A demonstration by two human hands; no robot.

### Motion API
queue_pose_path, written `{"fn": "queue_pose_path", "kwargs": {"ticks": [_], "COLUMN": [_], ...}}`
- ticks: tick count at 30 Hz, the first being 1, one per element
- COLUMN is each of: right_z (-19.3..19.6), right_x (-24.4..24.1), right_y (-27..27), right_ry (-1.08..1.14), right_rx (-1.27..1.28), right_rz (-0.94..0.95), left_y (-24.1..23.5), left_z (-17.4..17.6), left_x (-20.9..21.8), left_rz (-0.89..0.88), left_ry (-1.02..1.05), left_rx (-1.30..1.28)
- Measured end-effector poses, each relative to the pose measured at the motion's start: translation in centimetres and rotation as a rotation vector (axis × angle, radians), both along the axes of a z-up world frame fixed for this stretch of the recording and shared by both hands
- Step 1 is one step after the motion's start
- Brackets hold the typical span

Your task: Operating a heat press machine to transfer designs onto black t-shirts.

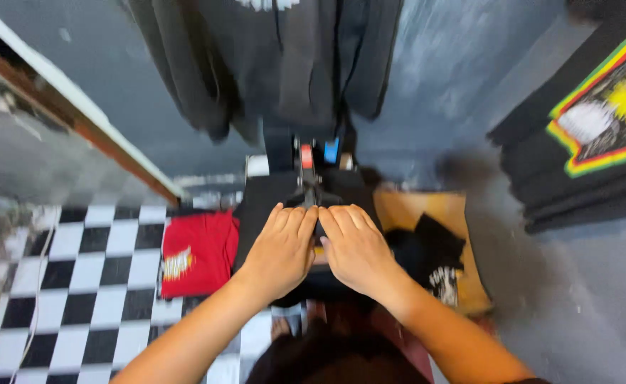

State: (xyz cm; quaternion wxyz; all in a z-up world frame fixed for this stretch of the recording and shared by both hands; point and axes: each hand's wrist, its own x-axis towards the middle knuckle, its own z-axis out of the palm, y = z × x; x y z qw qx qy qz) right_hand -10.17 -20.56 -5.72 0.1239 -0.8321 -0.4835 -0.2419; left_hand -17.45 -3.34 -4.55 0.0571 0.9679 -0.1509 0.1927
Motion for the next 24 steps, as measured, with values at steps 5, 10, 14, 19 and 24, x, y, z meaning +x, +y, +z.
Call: {"fn": "queue_pose_path", "kwargs": {"ticks": [5,10,14,19,24], "right_z": [-5.3,-12.5,-20.4,-28.1,-31.9], "right_x": [-4.5,-5.5,-4.9,-5.1,-5.4], "right_y": [-2.6,-3.3,-2.8,-1.6,-1.1], "right_ry": [0.260,0.393,0.484,0.398,0.532], "right_rx": [-0.213,-0.325,-0.396,-0.504,-0.560], "right_rz": [0.019,0.058,0.052,-0.013,-0.065], "left_y": [-1.9,-3.8,-4.2,-5.2,-5.5], "left_z": [-4.9,-18.1,-25.9,-31.1,-36.7], "left_x": [-3.8,-5.2,-4.7,-4.1,-4.1], "left_rz": [0.002,0.004,0.064,0.130,0.208], "left_ry": [0.445,0.623,0.620,0.768,0.877], "left_rx": [0.061,0.069,0.098,0.158,0.092]}}
